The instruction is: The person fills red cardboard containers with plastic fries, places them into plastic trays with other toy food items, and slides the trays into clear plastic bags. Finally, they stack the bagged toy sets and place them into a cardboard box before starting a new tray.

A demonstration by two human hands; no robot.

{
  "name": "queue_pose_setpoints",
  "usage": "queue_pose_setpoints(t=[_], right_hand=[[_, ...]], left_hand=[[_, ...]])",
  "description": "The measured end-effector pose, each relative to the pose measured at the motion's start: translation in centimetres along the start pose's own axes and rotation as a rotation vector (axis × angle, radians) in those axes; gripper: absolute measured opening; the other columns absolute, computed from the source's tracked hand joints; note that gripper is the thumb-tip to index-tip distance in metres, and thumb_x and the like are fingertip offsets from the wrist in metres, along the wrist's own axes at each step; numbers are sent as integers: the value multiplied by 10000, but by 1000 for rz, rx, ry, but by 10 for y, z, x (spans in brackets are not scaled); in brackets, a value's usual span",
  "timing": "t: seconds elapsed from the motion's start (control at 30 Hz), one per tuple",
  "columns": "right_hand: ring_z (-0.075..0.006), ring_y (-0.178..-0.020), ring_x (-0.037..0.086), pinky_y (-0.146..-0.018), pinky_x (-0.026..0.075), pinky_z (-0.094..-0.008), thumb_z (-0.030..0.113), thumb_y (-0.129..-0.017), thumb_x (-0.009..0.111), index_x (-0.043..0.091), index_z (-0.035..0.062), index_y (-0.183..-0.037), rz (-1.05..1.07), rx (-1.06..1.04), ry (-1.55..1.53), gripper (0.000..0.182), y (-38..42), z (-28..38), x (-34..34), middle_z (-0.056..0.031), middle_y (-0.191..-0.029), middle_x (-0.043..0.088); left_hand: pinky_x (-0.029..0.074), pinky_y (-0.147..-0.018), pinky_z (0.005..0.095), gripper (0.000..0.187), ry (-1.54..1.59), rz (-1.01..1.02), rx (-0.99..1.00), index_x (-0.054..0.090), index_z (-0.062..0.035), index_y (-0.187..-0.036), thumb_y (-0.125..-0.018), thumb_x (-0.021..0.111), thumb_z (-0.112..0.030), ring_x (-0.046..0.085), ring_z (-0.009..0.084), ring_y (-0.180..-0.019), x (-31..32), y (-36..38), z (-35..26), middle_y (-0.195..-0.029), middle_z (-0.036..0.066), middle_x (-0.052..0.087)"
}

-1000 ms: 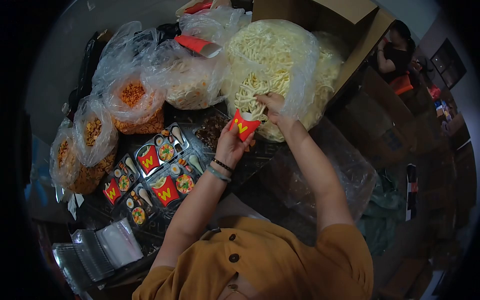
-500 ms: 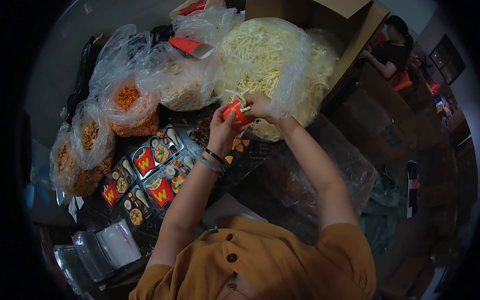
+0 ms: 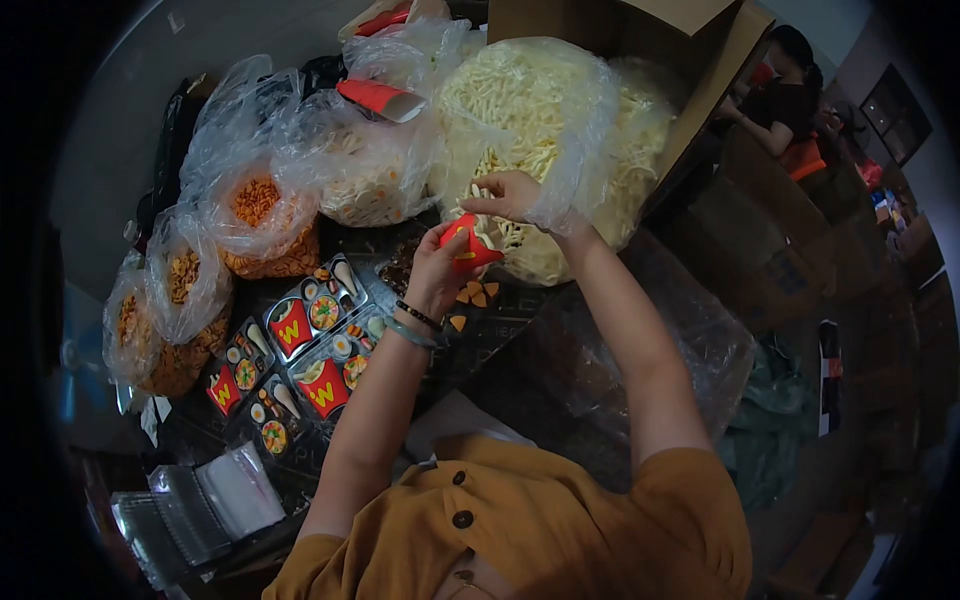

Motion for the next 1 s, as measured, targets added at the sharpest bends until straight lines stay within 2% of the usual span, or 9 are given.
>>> queue_pose_setpoints(t=[0.07,0.2,0.27,0.5,0.57,0.67,0.8,0.87,1.0], right_hand=[[-58,-621,521,-547,429,-223,229,-779,692,651,27,-1002,-79,-104,608,304,5,11,7,-33,-706,594],[-71,-531,501,-501,416,-228,188,-792,665,686,41,-860,-389,-455,659,163,19,11,20,-17,-578,538],[-90,-540,528,-506,430,-248,140,-793,652,666,20,-916,-265,-51,514,173,23,10,23,-22,-601,562],[-117,-582,564,-581,481,-260,92,-760,674,622,-20,-994,179,36,-35,265,16,6,28,-31,-685,605],[-130,-643,569,-641,488,-259,121,-739,705,627,-11,-982,-75,-227,438,287,14,10,25,-29,-721,587],[-151,-834,588,-717,485,-272,167,-714,738,638,7,-986,-75,-251,758,331,22,26,32,-74,-926,601],[-164,-957,562,-764,479,-282,207,-744,730,614,44,-1075,-107,-336,528,387,32,23,15,-88,-1094,553],[-150,-999,545,-772,480,-274,206,-783,708,550,64,-1182,-92,27,-49,452,45,17,11,-85,-1164,516],[-100,-835,604,-655,491,-223,126,-817,667,515,41,-1207,-25,52,33,428,48,5,9,-65,-974,617]], left_hand=[[550,-532,312,341,-89,-85,59,426,-95,-1152,-871,601,-176,602,244,-871,2,3,-5,-1079,103,536],[551,-540,314,353,-1,-143,81,421,-92,-1157,-869,605,-183,601,244,-867,-3,1,-2,-1084,107,530],[547,-540,307,384,74,-167,102,421,-98,-1153,-851,635,-202,599,237,-842,-2,3,-3,-1080,103,525],[548,-582,327,453,85,-41,79,423,-111,-1142,-803,698,-231,581,229,-861,-4,2,-6,-1056,85,523],[551,-665,379,414,165,-14,8,450,-94,-1121,-805,694,-202,580,235,-909,-6,3,-4,-1064,78,535],[539,-747,435,359,327,145,-11,485,-84,-1095,-806,685,-158,582,237,-947,-5,-3,3,-1068,71,551],[524,-800,456,322,364,114,-52,507,-82,-1078,-805,674,-116,582,235,-973,-7,11,-3,-1050,65,570],[537,-779,421,343,417,144,-20,504,-81,-1080,-789,685,-103,594,229,-944,-3,17,-11,-1018,62,581],[549,-730,367,372,334,40,36,504,-65,-1071,-764,712,-96,605,203,-891,-10,13,-8,-989,61,588]])
Point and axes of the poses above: each hand's wrist, its own y-axis away from the middle knuckle, its own x-axis out of the palm, z = x × y, the point moved 4 cm from there along -y, towards the middle knuckle
